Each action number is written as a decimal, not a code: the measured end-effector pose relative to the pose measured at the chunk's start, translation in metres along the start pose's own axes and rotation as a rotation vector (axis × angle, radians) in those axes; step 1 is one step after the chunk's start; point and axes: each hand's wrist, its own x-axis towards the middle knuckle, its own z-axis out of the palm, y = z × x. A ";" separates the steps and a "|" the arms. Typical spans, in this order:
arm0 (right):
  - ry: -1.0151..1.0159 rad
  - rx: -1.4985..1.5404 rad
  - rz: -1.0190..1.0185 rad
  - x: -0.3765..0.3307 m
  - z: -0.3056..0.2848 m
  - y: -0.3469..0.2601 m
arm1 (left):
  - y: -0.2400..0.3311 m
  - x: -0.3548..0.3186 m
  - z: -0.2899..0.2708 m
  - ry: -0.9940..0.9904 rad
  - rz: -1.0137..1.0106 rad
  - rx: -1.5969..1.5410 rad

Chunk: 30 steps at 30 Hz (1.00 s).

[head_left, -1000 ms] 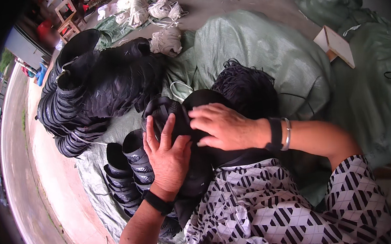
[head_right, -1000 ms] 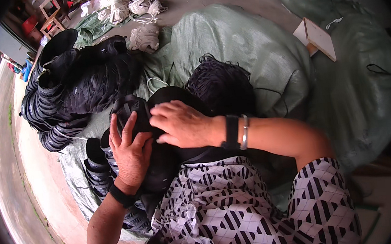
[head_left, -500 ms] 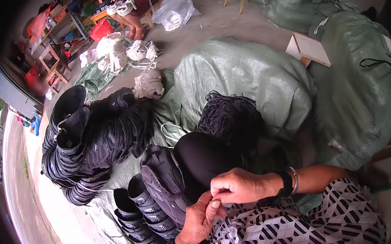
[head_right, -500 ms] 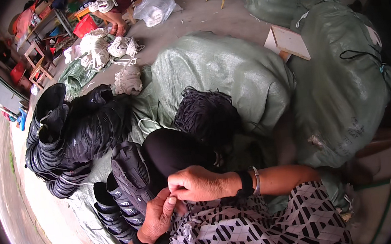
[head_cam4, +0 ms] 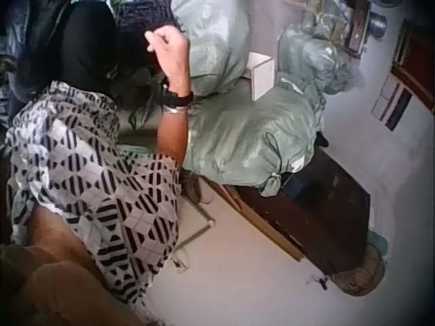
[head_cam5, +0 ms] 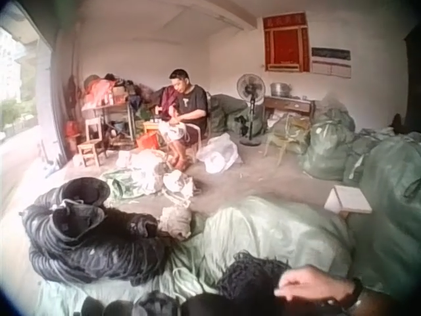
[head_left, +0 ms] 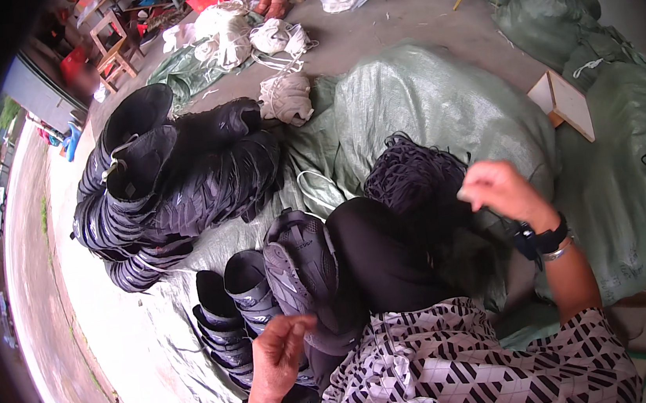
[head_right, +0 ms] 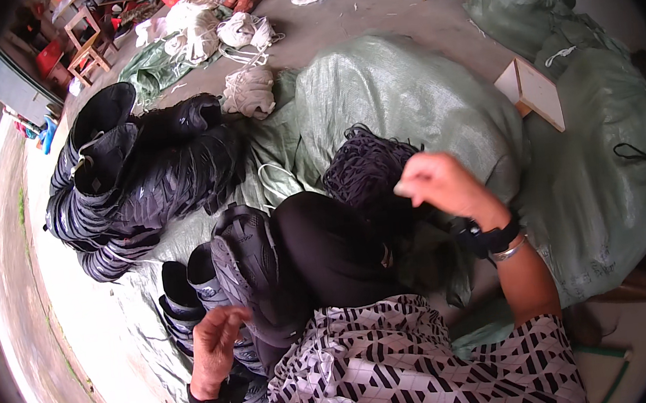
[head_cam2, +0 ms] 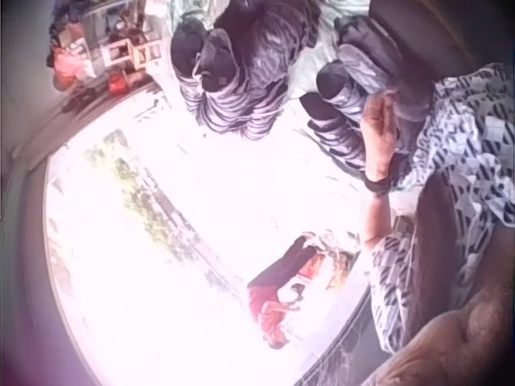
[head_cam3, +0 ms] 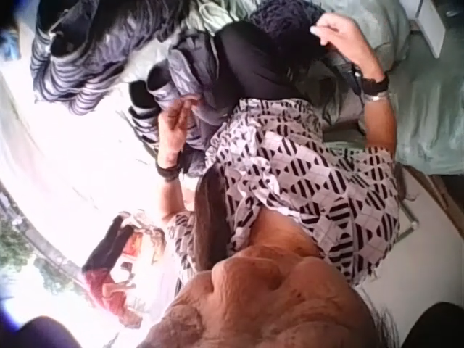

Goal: Insert and thread laces through the eyelets of a black athletic shoe.

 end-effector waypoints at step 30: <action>-0.246 -0.227 -0.525 0.060 0.143 -0.020 | 0.009 0.071 0.024 0.312 0.551 0.752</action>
